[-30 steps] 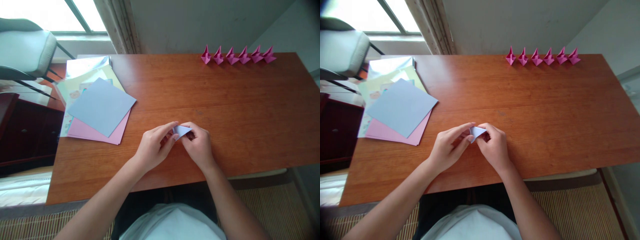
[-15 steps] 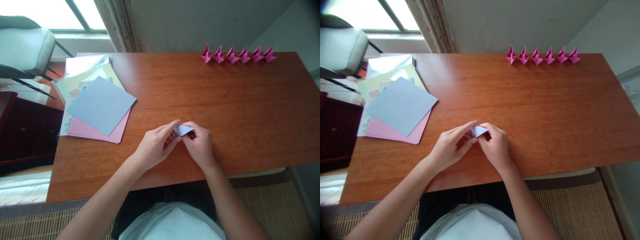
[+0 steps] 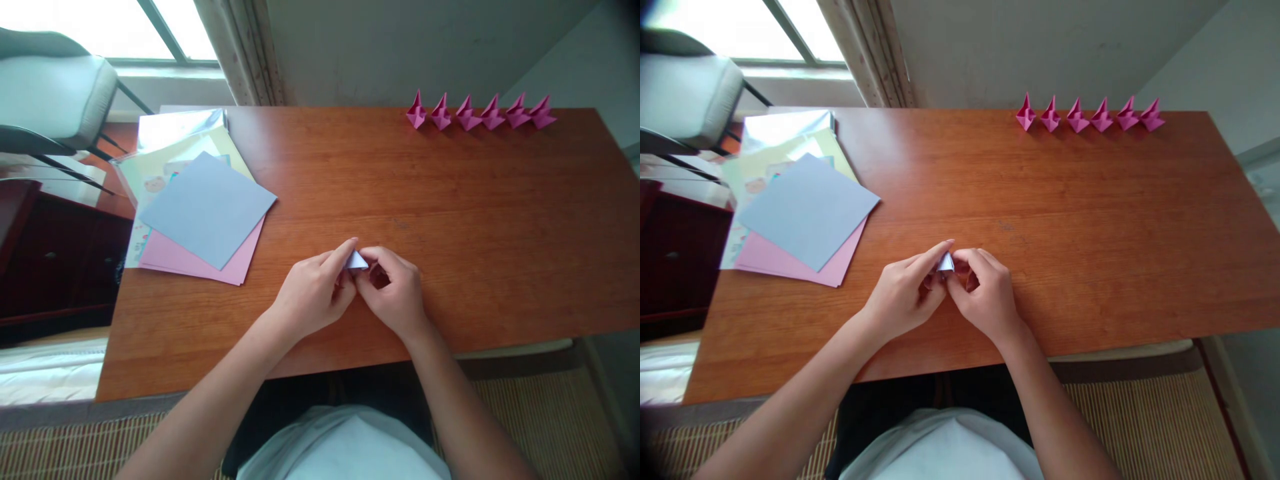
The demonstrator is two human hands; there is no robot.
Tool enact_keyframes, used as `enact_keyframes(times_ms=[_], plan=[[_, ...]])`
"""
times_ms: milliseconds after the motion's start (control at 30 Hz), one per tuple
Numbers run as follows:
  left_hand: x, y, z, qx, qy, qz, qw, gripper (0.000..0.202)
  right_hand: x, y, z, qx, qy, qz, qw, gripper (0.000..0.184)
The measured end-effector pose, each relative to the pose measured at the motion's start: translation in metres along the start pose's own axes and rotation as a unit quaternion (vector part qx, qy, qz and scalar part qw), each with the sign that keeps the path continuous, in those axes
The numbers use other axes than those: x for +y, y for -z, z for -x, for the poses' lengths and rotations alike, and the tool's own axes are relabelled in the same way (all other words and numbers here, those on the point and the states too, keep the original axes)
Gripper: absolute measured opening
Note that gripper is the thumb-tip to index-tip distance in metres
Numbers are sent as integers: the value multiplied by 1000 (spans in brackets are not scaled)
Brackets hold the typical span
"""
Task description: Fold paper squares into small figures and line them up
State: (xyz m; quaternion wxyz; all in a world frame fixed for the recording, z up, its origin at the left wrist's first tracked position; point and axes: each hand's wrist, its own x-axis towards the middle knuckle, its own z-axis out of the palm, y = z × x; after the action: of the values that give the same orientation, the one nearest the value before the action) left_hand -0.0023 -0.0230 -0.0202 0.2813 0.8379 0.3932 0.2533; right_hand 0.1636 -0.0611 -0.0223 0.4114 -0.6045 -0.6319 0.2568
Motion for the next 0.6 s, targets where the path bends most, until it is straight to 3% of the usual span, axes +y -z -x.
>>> enact_keyframes(times_ms=[133, 300, 367, 467, 600], plan=[[1, 3, -1, 7, 34, 48, 998, 46, -1, 1, 0, -5, 22, 3, 1000, 10], [5, 7, -4, -13, 98, 152, 983, 39, 1, 0, 3, 17, -6, -31, 999, 17], [5, 9, -5, -25, 128, 239, 962, 39, 1, 1, 4, 14, -18, -68, 997, 21], [6, 12, -7, -45, 179, 380, 906, 39, 1, 3, 3, -14, -13, -119, 993, 23], [8, 17, -11, -59, 225, 470, 852, 38, 2, 6, 2, -32, -11, -163, 986, 22]])
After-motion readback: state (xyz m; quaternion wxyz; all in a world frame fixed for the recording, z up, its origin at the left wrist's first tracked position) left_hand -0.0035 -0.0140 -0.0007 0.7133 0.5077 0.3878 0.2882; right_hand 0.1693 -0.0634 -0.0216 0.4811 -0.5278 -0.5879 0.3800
